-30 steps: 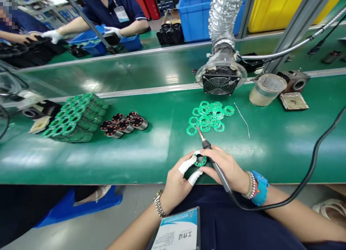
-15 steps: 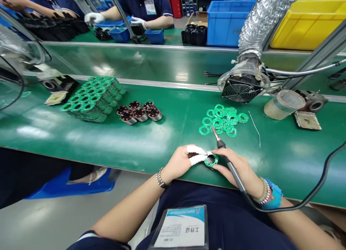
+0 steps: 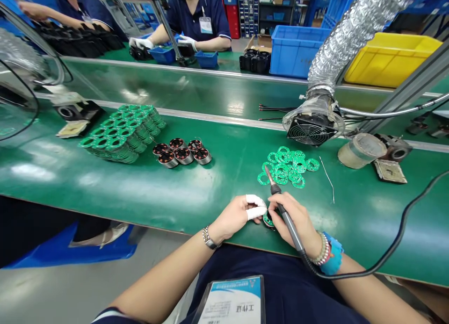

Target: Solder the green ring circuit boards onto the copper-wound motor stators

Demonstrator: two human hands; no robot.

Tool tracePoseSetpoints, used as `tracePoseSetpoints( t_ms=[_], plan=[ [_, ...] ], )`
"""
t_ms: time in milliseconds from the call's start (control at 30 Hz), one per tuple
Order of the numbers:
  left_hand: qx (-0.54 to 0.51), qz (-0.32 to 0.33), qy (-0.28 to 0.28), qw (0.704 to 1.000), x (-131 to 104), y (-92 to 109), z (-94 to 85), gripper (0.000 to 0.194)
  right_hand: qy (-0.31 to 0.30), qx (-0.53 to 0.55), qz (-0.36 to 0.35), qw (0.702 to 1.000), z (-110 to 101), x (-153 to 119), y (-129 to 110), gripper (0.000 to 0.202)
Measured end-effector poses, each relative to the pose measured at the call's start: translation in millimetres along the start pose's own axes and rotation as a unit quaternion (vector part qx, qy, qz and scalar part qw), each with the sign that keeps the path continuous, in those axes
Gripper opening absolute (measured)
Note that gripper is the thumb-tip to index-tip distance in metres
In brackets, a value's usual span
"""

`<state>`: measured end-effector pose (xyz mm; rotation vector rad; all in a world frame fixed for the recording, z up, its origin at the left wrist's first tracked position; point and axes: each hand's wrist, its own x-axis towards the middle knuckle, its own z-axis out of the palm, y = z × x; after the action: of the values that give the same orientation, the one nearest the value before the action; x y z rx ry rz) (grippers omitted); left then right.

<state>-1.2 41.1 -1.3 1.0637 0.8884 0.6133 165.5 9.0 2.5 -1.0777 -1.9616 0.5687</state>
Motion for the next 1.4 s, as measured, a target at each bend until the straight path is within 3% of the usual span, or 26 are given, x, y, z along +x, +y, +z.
tracePoseSetpoints(
  t_ms=[133, 300, 367, 500, 567, 867, 1400],
  plan=[
    [-0.001, -0.003, -0.006, 1.000, 0.2, -3.6, -2.2, 0.024, 0.005, -0.014, 0.001, 1.000, -4.8, -3.9, -3.4, 0.025],
    [0.025, -0.013, -0.020, 0.999, 1.1, -3.1, -7.7, 0.021, 0.061, -0.010, 0.078, 0.995, -29.9, -13.0, -11.9, 0.014],
    [0.026, -0.019, -0.024, 0.999, 1.6, -2.7, -9.0, 0.020, 0.045, 0.007, 0.091, 0.995, -39.8, -18.2, -15.4, 0.011],
    [0.030, -0.021, -0.027, 0.999, 2.6, -3.0, -9.8, 0.019, 0.017, 0.012, 0.060, 0.998, -50.6, -26.3, -19.9, 0.026],
    [0.036, -0.020, -0.026, 0.999, 2.9, -3.6, -9.9, 0.019, 0.023, 0.004, 0.049, 0.999, -52.4, -28.1, -20.7, 0.026],
    [0.044, -0.013, -0.031, 0.998, 3.1, -6.1, -11.0, 0.016, 0.008, 0.009, 0.113, 0.993, -53.1, -30.4, -18.7, 0.016],
    [0.049, -0.007, -0.030, 0.998, 3.1, -6.8, -11.1, 0.016, -0.002, 0.001, 0.105, 0.994, -54.3, -28.6, -20.3, 0.017]
  ],
)
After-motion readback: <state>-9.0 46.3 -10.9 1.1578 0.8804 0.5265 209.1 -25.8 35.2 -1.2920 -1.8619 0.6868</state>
